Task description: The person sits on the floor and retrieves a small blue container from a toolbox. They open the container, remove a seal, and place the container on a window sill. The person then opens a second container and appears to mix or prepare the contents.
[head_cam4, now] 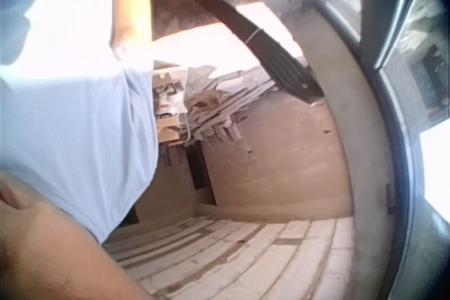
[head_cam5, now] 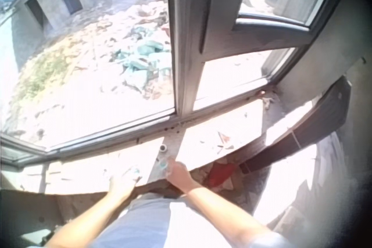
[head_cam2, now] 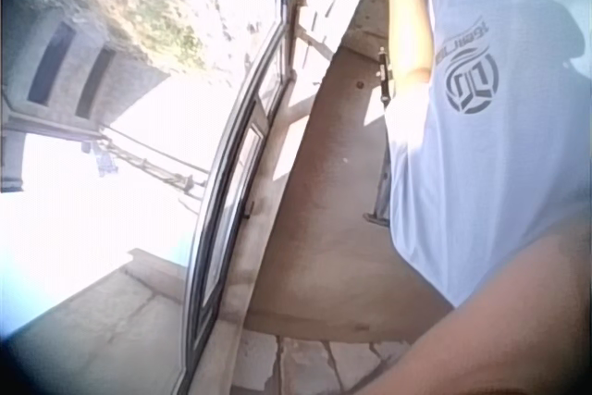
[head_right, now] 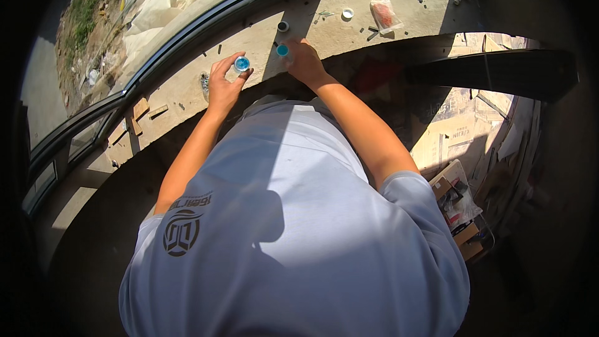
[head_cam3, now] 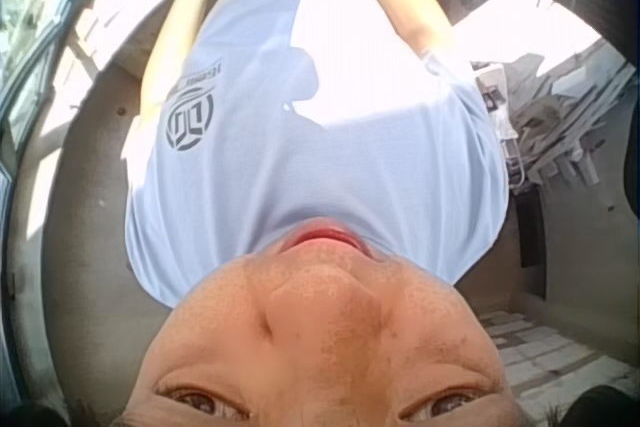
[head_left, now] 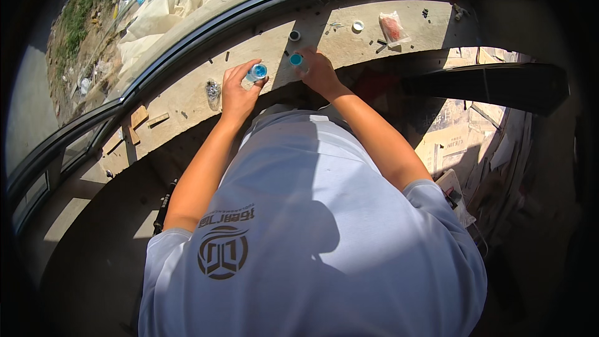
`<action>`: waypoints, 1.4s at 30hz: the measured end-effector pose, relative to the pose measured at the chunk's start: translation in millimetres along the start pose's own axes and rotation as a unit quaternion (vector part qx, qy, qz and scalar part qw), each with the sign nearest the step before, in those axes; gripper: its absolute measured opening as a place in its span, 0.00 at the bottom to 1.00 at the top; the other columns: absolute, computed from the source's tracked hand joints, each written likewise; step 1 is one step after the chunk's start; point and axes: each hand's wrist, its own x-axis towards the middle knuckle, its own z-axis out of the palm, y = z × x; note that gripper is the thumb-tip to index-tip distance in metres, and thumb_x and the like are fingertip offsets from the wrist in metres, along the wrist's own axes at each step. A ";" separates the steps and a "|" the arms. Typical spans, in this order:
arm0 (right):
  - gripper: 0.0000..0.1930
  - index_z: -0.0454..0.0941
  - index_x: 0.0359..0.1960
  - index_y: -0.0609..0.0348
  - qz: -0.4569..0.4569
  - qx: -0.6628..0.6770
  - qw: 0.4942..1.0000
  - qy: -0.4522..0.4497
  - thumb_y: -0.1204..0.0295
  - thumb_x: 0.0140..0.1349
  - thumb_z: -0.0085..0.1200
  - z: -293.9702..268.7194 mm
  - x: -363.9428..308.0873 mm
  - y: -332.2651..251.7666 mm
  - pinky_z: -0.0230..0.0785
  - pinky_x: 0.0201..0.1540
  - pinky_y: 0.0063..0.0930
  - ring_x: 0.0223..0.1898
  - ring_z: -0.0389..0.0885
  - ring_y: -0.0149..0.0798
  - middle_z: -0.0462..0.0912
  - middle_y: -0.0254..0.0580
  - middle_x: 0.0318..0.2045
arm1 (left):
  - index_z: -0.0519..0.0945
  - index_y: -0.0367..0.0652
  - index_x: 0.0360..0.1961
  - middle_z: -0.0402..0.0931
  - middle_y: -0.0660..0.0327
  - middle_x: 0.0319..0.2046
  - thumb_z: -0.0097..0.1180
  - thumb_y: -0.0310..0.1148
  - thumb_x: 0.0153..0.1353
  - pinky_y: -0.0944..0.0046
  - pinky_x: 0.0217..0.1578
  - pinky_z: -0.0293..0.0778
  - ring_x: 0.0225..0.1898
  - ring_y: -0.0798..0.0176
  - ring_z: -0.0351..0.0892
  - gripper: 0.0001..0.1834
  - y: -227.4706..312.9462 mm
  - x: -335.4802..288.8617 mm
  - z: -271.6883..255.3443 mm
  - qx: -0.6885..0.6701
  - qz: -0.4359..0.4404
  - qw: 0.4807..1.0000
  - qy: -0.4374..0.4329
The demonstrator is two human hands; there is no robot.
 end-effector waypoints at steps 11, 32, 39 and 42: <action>0.22 0.85 0.51 0.56 -0.050 -0.053 0.997 0.026 0.66 0.53 0.72 -7.1 5.8 27.4 0.71 0.60 0.47 0.55 0.77 0.55 0.82 0.48 0.49 | 0.86 0.46 0.56 0.86 0.57 0.51 0.74 0.30 0.56 0.56 0.60 0.72 0.56 0.52 0.79 0.25 1.4 -12.5 -4.1 -0.017 0.004 1.000 0.020; 0.21 0.83 0.53 0.58 0.027 0.009 0.998 -0.058 0.73 0.55 0.69 -37.2 75.9 42.4 0.78 0.52 0.39 0.49 0.83 0.53 0.83 0.49 0.48 | 0.86 0.47 0.56 0.86 0.58 0.50 0.77 0.29 0.55 0.57 0.58 0.74 0.54 0.53 0.81 0.25 -0.2 -24.7 0.7 -0.028 0.001 0.998 0.063; 0.22 0.83 0.55 0.60 -0.014 0.004 0.994 -0.105 0.77 0.57 0.68 -72.1 36.4 19.1 0.78 0.49 0.31 0.42 0.86 0.43 0.85 0.46 0.44 | 0.87 0.49 0.56 0.86 0.59 0.50 0.77 0.32 0.55 0.56 0.57 0.75 0.54 0.52 0.80 0.25 -19.9 -15.3 27.7 -0.069 -0.020 0.993 0.093; 0.20 0.82 0.54 0.61 0.000 0.033 0.990 -0.138 0.78 0.58 0.68 -68.1 34.6 12.1 0.79 0.48 0.30 0.41 0.87 0.40 0.85 0.46 0.42 | 0.87 0.49 0.56 0.86 0.60 0.51 0.77 0.32 0.56 0.57 0.58 0.76 0.55 0.54 0.81 0.25 -24.3 -10.6 35.6 -0.072 -0.015 0.992 0.104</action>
